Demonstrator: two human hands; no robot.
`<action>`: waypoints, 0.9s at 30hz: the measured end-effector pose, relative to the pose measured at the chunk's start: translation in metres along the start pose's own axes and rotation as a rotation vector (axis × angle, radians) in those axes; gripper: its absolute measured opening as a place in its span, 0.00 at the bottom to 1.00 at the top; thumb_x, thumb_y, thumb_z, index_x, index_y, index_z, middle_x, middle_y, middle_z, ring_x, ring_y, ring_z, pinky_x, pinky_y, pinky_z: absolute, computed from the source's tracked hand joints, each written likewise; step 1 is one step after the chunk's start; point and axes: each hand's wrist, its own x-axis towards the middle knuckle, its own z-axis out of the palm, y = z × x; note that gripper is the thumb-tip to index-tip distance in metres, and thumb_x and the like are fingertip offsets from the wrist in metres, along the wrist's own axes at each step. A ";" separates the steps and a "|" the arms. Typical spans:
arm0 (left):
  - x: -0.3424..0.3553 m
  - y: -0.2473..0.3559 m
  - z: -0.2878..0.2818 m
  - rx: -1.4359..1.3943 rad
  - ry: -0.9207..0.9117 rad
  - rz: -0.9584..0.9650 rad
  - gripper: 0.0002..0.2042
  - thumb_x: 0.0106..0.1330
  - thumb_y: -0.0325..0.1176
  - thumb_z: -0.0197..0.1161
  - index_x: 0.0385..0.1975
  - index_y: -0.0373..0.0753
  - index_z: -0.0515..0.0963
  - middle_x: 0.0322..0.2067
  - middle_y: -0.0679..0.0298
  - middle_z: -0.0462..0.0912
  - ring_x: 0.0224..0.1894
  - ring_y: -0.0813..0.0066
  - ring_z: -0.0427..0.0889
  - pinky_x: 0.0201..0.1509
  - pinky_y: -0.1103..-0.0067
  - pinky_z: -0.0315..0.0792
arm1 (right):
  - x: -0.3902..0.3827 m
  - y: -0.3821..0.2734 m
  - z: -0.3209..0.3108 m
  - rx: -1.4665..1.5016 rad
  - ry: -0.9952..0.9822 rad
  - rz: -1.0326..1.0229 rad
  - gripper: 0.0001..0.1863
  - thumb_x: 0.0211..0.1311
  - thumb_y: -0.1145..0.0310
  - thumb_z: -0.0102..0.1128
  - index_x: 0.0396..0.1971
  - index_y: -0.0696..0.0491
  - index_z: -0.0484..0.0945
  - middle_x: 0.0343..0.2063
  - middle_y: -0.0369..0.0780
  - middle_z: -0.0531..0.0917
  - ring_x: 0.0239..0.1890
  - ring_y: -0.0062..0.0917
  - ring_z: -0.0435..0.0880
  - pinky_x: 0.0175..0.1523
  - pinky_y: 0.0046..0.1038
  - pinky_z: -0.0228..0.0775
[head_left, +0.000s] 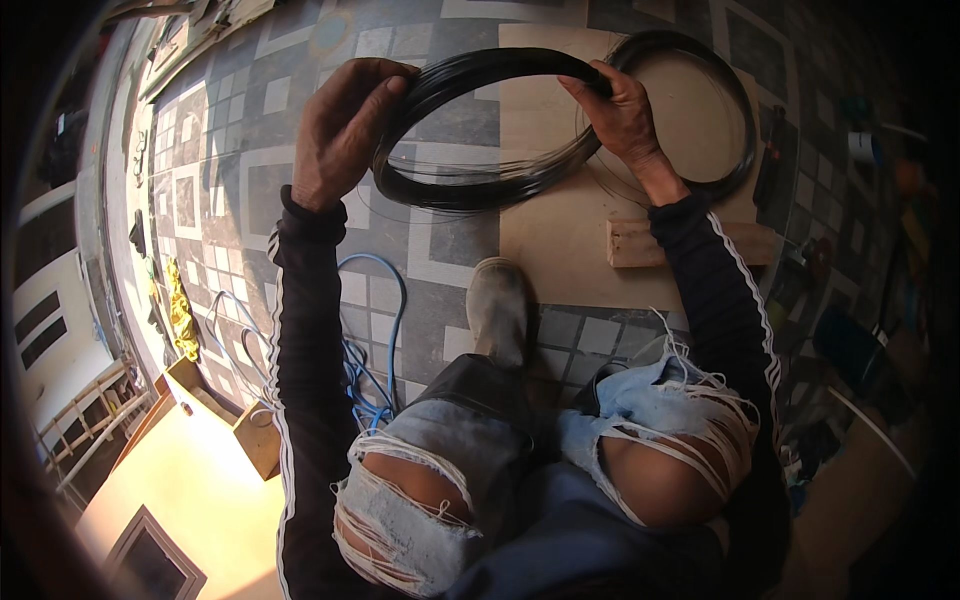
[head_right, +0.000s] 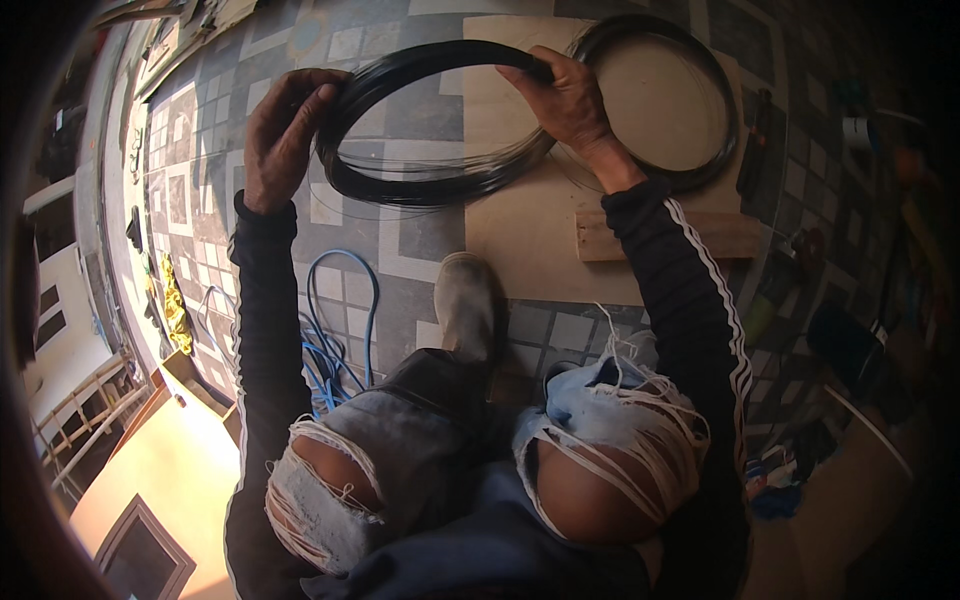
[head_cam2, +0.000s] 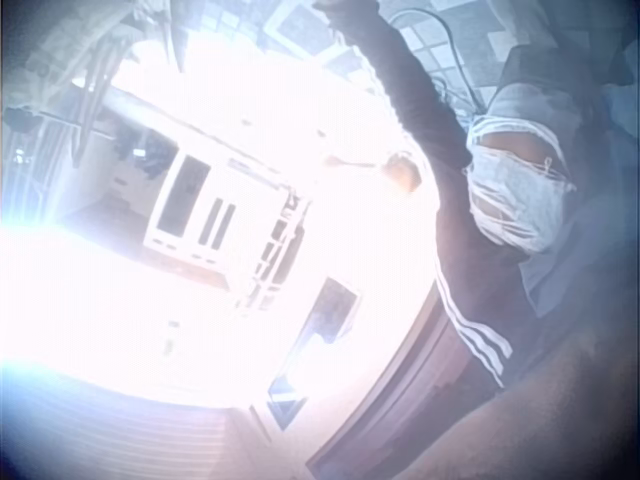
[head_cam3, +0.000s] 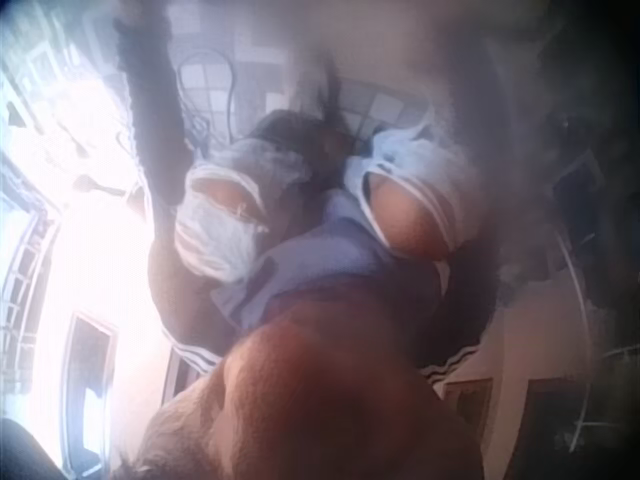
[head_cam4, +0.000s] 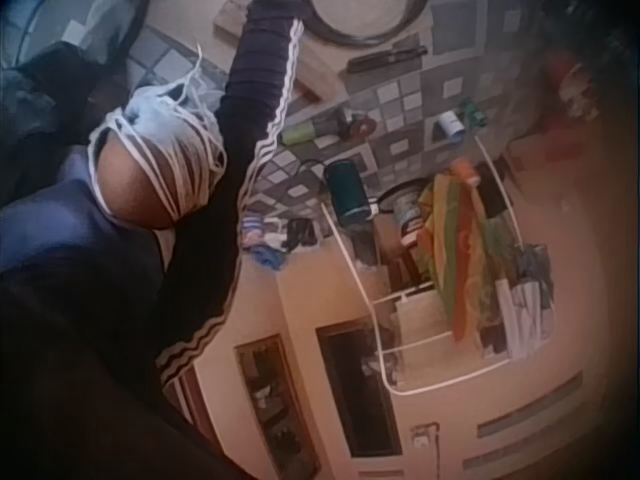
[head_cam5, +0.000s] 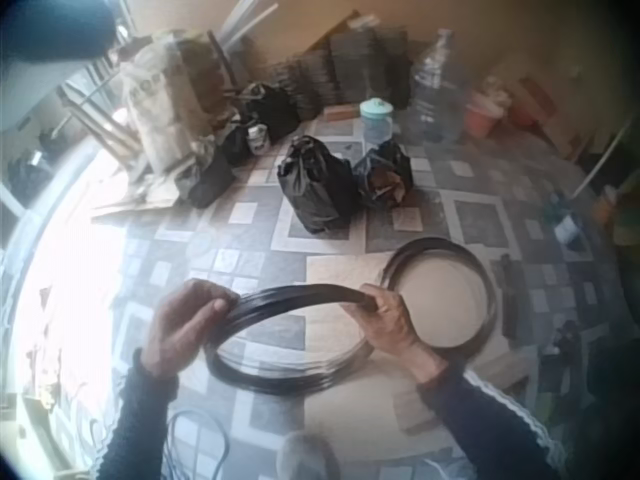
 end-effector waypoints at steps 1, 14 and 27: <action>0.002 0.002 0.000 0.014 -0.006 0.018 0.12 0.78 0.34 0.61 0.52 0.33 0.80 0.42 0.61 0.86 0.45 0.78 0.83 0.50 0.81 0.77 | 0.000 -0.001 0.000 -0.024 0.004 -0.004 0.16 0.69 0.57 0.70 0.38 0.57 0.86 0.26 0.36 0.87 0.29 0.15 0.83 0.37 0.23 0.75; 0.005 0.014 0.006 0.081 -0.095 -0.018 0.13 0.79 0.37 0.58 0.53 0.34 0.76 0.44 0.52 0.87 0.47 0.71 0.85 0.50 0.77 0.77 | 0.001 -0.003 0.002 0.039 -0.018 0.037 0.14 0.69 0.58 0.70 0.41 0.56 0.86 0.29 0.34 0.88 0.32 0.13 0.83 0.39 0.22 0.76; -0.009 0.033 0.010 0.251 -0.153 -0.159 0.30 0.69 0.47 0.72 0.63 0.35 0.71 0.47 0.50 0.85 0.52 0.61 0.85 0.58 0.69 0.77 | -0.002 -0.030 0.020 -0.156 -0.053 -0.051 0.11 0.68 0.63 0.71 0.35 0.55 0.85 0.22 0.34 0.83 0.26 0.12 0.76 0.32 0.24 0.70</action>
